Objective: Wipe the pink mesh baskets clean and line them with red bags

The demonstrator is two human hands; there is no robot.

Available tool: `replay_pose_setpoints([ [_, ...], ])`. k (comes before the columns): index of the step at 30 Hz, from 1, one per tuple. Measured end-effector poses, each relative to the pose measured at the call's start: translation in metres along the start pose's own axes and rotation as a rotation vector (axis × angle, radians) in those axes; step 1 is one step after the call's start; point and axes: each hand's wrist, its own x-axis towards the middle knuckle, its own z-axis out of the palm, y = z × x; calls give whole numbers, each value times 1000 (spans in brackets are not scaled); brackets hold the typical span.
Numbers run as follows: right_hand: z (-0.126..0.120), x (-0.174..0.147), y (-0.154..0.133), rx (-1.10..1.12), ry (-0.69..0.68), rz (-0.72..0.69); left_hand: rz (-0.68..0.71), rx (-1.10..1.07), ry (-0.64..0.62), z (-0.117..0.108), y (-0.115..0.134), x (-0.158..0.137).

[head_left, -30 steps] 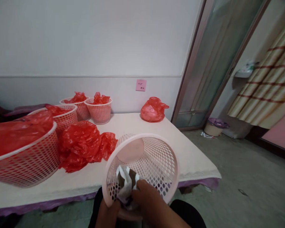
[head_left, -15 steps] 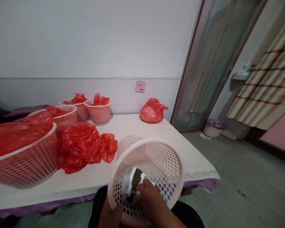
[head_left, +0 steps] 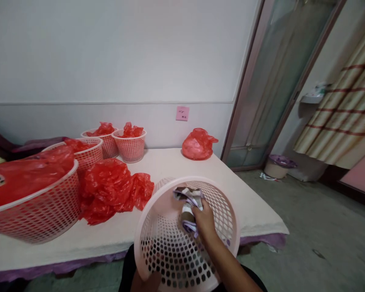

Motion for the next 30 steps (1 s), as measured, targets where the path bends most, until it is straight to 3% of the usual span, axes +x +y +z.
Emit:
replay_pose_setpoints([
  [2,-17,1,-13,-314,-74,-360,22,38,8,-1,0,3],
  [5,-29,-8,-29,-724,-293,-852,113,53,39,3,1,3],
  [8,-28,-19,-21,-1130,-621,-1043,125,62,39,6,1,1],
  [10,-26,-21,-3,-1333,-791,-984,114,110,33,7,2,-1],
  [11,-25,-19,6,-1413,-806,-912,124,138,38,7,3,-2],
  [14,-25,-4,15,-1533,-677,-732,182,185,67,6,7,-6],
  [18,-26,17,-17,-1558,-528,-680,209,212,113,5,13,-10],
  [21,-30,14,-34,-1592,-503,-621,229,215,120,5,14,-7],
  [23,-35,1,-29,-1613,-535,-574,273,211,103,4,11,-3],
  [27,-47,-35,1,-1448,-716,-399,413,225,101,4,7,3],
  [30,-54,-51,2,-1173,-812,-316,365,205,85,4,10,4],
])
